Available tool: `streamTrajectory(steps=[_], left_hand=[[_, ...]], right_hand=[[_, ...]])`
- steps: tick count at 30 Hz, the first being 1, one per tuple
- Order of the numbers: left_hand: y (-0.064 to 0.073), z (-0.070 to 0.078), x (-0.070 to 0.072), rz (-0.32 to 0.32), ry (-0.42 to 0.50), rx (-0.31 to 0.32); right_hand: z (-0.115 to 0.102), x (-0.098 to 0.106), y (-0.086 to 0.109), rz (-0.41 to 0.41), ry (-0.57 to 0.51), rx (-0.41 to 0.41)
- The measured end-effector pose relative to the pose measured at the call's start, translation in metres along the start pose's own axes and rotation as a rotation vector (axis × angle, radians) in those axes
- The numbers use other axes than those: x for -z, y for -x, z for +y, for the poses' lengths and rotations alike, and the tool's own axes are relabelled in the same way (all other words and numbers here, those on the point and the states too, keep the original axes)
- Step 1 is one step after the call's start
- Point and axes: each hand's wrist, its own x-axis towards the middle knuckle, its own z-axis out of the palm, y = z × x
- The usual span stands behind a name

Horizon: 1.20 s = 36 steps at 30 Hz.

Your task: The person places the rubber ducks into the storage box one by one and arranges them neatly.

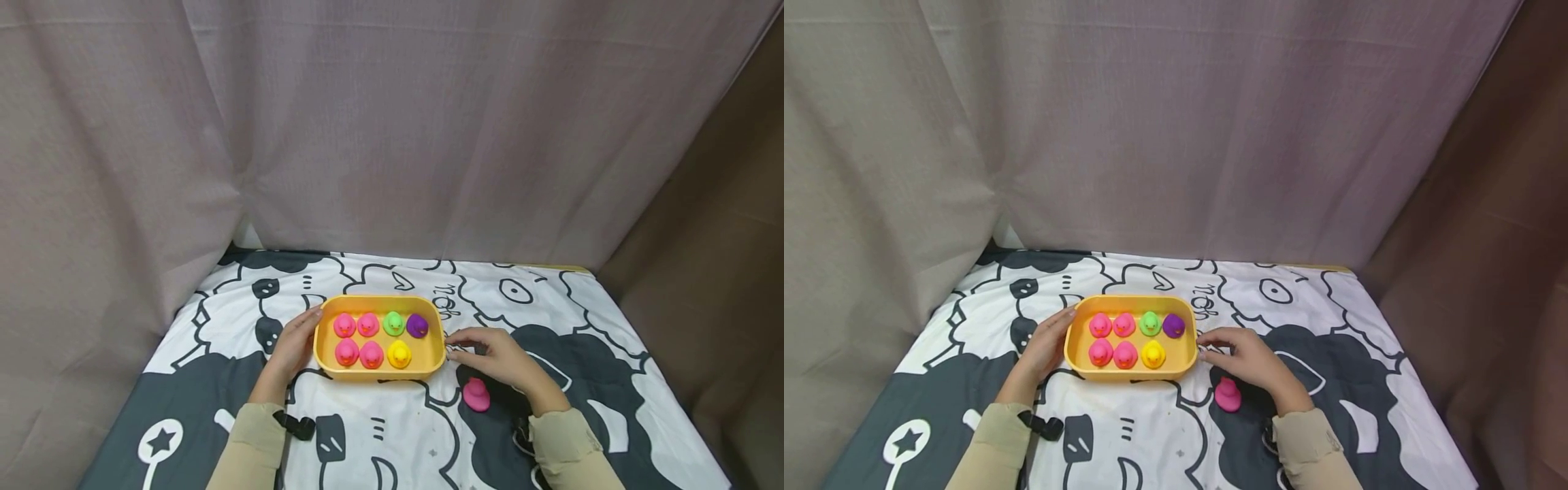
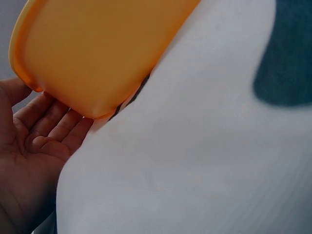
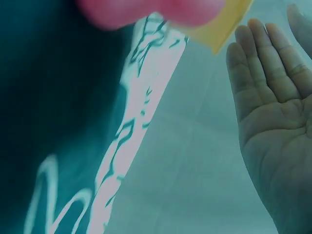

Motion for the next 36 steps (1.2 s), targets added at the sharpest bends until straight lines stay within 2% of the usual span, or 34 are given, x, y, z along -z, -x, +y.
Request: streamTrajectory(steps=[6,13,21,26,32,36], left_hand=[[0.0,0.0,-0.001,0.005,-0.005,0.003],[0.0,-0.001,0.001,0.001,-0.006,0.013],[-0.001,-0.001,0.001,-0.008,0.008,-0.004],[-0.001,-0.001,0.001,-0.013,0.004,0.001],[0.0,0.0,0.0,-0.007,0.003,-0.004],[-0.001,-0.001,-0.002,0.002,0.012,-0.014]], right_hand=[[0.016,0.006,0.029,0.05,-0.042,-0.071],[0.028,-0.001,0.05,-0.03,-0.056,-0.136],[0.033,-0.005,0.054,-0.07,-0.087,-0.079],[0.031,-0.004,0.054,-0.131,-0.133,-0.087],[0.037,-0.006,0.052,-0.07,0.004,-0.114],[0.037,-0.006,0.052,-0.051,0.026,-0.106]])
